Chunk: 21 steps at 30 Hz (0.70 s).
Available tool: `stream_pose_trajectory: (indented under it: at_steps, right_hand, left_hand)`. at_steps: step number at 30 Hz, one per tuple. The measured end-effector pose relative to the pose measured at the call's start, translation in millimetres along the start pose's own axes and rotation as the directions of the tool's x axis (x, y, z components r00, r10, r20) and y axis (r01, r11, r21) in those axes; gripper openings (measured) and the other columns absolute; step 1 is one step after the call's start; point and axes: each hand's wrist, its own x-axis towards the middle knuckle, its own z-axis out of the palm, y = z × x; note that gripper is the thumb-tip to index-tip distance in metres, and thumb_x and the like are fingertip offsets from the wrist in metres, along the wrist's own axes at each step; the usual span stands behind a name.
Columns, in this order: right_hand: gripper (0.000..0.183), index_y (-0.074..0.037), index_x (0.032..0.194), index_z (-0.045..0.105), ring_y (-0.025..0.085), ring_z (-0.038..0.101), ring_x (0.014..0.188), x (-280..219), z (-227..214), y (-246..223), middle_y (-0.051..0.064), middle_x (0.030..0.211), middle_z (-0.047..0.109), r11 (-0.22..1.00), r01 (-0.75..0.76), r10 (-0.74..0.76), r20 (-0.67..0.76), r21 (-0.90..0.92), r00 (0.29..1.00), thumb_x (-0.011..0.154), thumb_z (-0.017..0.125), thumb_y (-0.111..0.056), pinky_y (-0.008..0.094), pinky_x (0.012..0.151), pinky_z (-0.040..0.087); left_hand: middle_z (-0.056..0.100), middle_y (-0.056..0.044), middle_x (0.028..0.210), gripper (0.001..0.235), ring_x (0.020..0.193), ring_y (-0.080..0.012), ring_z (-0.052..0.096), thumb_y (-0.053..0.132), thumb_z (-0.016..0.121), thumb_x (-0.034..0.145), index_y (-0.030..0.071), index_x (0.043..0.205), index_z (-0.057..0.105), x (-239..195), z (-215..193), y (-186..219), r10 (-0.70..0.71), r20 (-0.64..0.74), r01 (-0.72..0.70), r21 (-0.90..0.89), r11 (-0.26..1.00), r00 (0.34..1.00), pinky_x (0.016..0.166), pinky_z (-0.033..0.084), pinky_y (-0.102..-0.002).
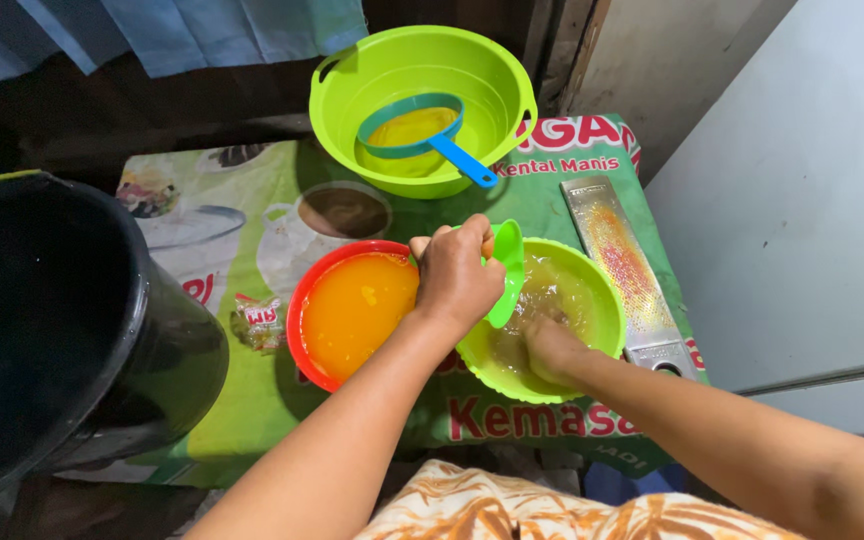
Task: The person grates an orange vegetable into a red bowl using a metal grater. They then scoop water from a black bucket with a green scoop and pour it into the bowl. The person mixes the contents by hand and transfers some of the mixture into a green bowl.
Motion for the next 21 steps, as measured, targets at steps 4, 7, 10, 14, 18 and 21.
stream_pose_trajectory:
  at_steps: [4, 7, 10, 14, 18, 21]
  right_hand:
    - [0.031, -0.004, 0.116, 0.070, 0.039, 0.067, 0.114, 6.2, -0.1, 4.7, 0.025, 0.120, 0.068, 0.989, 0.061, -0.068, -0.046, -0.138, 0.997, 0.093, 0.050, -0.010, 0.047, 0.100, 0.051]
    - [0.028, -0.003, 0.106, 0.076, 0.037, 0.071, 0.106, 3.2, -10.0, -3.1, 0.025, 0.110, 0.072, 0.991, 0.011, -0.020, -0.070, -0.137, 0.997, 0.089, 0.061, -0.018, 0.045, 0.096, 0.054]
    - [0.034, -0.001, 0.106, 0.076, 0.039, 0.071, 0.106, -1.9, -25.4, -17.7, 0.027, 0.109, 0.073, 0.983, -0.040, 0.020, -0.110, -0.180, 0.994, 0.091, 0.065, -0.030, 0.045, 0.097, 0.055]
    - [0.060, -0.010, 0.135, 0.056, 0.042, 0.047, 0.134, -6.3, -48.2, -38.6, 0.023, 0.140, 0.053, 0.979, -0.109, 0.100, -0.062, -0.171, 0.993, 0.087, 0.074, -0.040, 0.045, 0.112, 0.043]
    - [0.096, -0.025, 0.158, 0.025, 0.043, 0.028, 0.146, -12.0, -50.5, -54.5, 0.016, 0.163, 0.018, 0.996, 0.002, 0.000, 0.023, -0.094, 1.000, 0.079, 0.079, -0.041, 0.050, 0.121, 0.032]
    - [0.080, -0.019, 0.155, 0.026, 0.048, 0.018, 0.146, -20.6, -32.1, -61.1, 0.018, 0.163, 0.009, 0.964, 0.039, -0.023, 0.064, -0.262, 0.998, 0.092, 0.070, -0.042, 0.058, 0.117, 0.028]
  left_hand:
    - [0.067, -0.007, 0.075, 0.015, 0.084, -0.0317, 0.064, 0.006, 0.070, 0.072, 0.011, 0.083, 0.061, -1.0, -0.9, -0.6, -0.017, 0.004, 0.017, -0.006, 1.000, 1.000, 0.083, 0.035, -0.047]
    - [0.067, -0.007, 0.076, 0.015, 0.085, -0.0318, 0.064, 0.006, 0.070, 0.073, 0.011, 0.083, 0.061, -1.5, -3.8, 1.6, -0.006, -0.005, 0.006, -0.004, 1.000, 1.000, 0.083, 0.035, -0.047]
    - [0.067, -0.006, 0.076, 0.015, 0.085, -0.0318, 0.064, 0.006, 0.071, 0.072, 0.010, 0.083, 0.060, -0.4, -9.9, 5.2, 0.015, -0.029, -0.015, -0.007, 1.000, 0.999, 0.083, 0.035, -0.047]
    - [0.065, -0.007, 0.077, 0.017, 0.085, -0.0317, 0.064, 0.006, 0.072, 0.072, 0.010, 0.083, 0.059, 1.2, -25.9, 7.9, 0.028, -0.059, -0.028, 0.006, 1.000, 0.998, 0.083, 0.035, -0.046]
    - [0.065, -0.007, 0.075, 0.017, 0.082, -0.0324, 0.064, 0.007, 0.073, 0.072, 0.010, 0.081, 0.060, 1.8, -45.9, 6.7, 0.005, -0.104, -0.001, 0.041, 0.999, 0.995, 0.082, 0.035, -0.046]
    - [0.065, -0.007, 0.074, 0.017, 0.081, -0.0337, 0.064, 0.008, 0.074, 0.072, 0.010, 0.080, 0.060, -1.0, -64.3, 4.0, 0.007, -0.172, 0.006, 0.074, 0.997, 0.985, 0.080, 0.037, -0.047]
